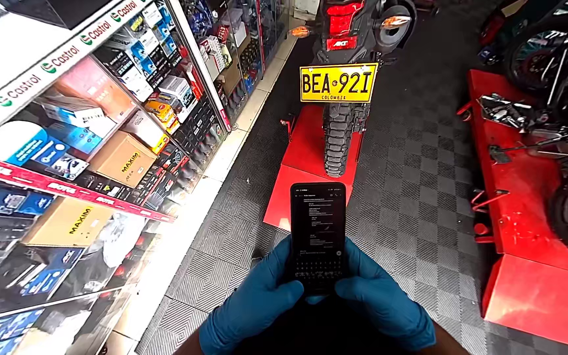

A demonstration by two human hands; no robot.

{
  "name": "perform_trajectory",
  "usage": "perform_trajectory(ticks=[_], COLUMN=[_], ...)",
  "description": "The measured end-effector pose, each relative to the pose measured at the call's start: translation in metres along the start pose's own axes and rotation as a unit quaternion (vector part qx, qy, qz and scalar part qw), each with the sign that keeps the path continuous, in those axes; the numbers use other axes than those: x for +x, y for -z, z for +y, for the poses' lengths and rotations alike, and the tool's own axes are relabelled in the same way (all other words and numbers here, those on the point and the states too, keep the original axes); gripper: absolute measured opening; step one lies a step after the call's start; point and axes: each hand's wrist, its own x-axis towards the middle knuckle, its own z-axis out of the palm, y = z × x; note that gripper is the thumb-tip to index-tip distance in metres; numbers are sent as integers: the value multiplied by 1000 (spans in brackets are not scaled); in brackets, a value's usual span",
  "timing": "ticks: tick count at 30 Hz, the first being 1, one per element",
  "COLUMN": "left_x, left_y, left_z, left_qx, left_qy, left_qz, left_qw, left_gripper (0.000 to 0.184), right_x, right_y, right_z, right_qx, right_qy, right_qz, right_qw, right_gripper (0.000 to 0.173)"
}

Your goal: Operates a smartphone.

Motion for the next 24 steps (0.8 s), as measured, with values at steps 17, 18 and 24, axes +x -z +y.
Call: perform_trajectory(ticks=[17,18,24], left_x=[17,18,21], left_y=[2,0,-5], left_z=[-2,-3,-5], left_qx=[-19,-20,-16], left_qy=[-1,1,9], left_qz=[-14,-14,-7], left_qw=[1000,1000,1000], left_gripper=[59,59,55], right_x=[1,0,-6], right_y=[5,5,7], right_z=[-10,-10,-10], right_qx=[-21,-23,-16], right_qy=[15,15,18], right_qz=[15,20,35], right_qw=[1000,999,999], right_gripper=[53,53,50])
